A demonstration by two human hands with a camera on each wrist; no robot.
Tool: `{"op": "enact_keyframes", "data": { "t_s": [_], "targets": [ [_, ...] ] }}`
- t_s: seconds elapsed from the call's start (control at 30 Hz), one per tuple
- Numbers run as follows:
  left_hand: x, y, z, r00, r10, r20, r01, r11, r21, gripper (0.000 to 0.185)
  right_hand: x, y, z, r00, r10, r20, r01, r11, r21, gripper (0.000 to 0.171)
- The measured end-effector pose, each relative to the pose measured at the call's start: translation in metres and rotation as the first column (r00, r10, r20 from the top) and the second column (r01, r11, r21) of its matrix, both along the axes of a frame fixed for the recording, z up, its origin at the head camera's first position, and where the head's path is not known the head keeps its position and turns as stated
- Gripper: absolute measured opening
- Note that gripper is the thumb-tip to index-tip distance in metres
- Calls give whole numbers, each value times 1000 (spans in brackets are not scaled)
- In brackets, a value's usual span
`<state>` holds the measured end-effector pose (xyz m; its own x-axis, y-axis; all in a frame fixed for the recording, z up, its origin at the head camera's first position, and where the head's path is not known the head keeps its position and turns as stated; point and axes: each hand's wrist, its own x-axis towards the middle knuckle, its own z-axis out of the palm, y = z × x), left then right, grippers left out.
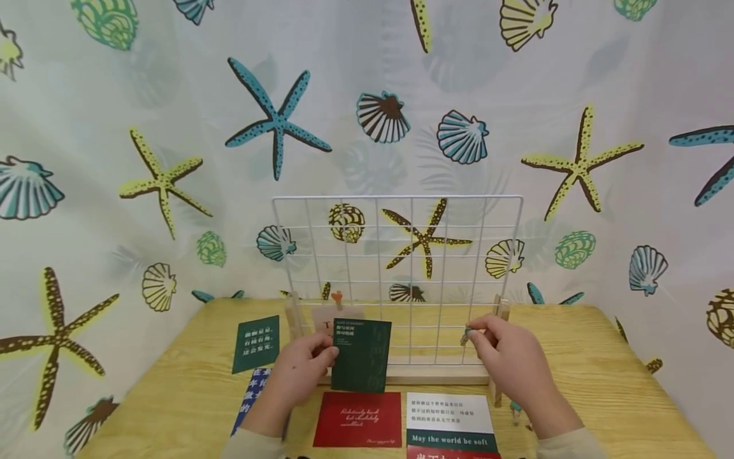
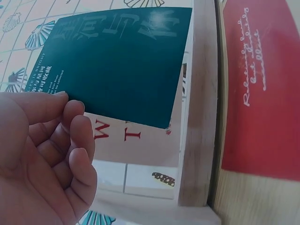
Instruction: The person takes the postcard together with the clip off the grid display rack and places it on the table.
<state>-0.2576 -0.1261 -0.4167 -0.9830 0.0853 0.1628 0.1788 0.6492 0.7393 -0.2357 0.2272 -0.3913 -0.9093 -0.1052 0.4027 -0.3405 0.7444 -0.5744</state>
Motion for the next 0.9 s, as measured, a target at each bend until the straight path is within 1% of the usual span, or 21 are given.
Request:
{"op": "enact_keyframes", "data": {
  "t_s": [0.1, 0.3, 0.43, 0.57, 0.7, 0.77, 0.9],
  "targets": [
    [2, -5, 2, 1000, -5, -5, 5, 1000, 7, 10, 1, 5, -1, 1000, -1, 7, 1, 1000, 7, 24],
    [7, -17, 5, 999, -8, -41, 7, 1000, -18, 11, 5, 13, -5, 1000, 5, 8, -5, 1000, 18, 20],
    [8, -28, 7, 999, -25, -45, 25, 1000, 4, 10, 9, 19, -8, 1000, 13, 27, -14, 999, 31, 21],
    [9, -40, 9, 999, -35, -18, 36, 998, 59, 10, 12, 24, -10, 998, 3, 60, -6, 999, 41, 24],
    [14, -49, 11, 999, -47, 23, 44, 992, 115, 13, 14, 26, -10, 995, -12, 95, 7, 999, 45, 26],
    [17, -53, 13, 998, -59, 39, 54, 993, 109, 12, 15, 27, -10, 994, -17, 109, 12, 999, 51, 27],
    [20, -63, 17, 993, -100, 56, 95, 992, 83, 14, 14, 33, -12, 992, -23, 127, 15, 998, 64, 28]
  ]
}}
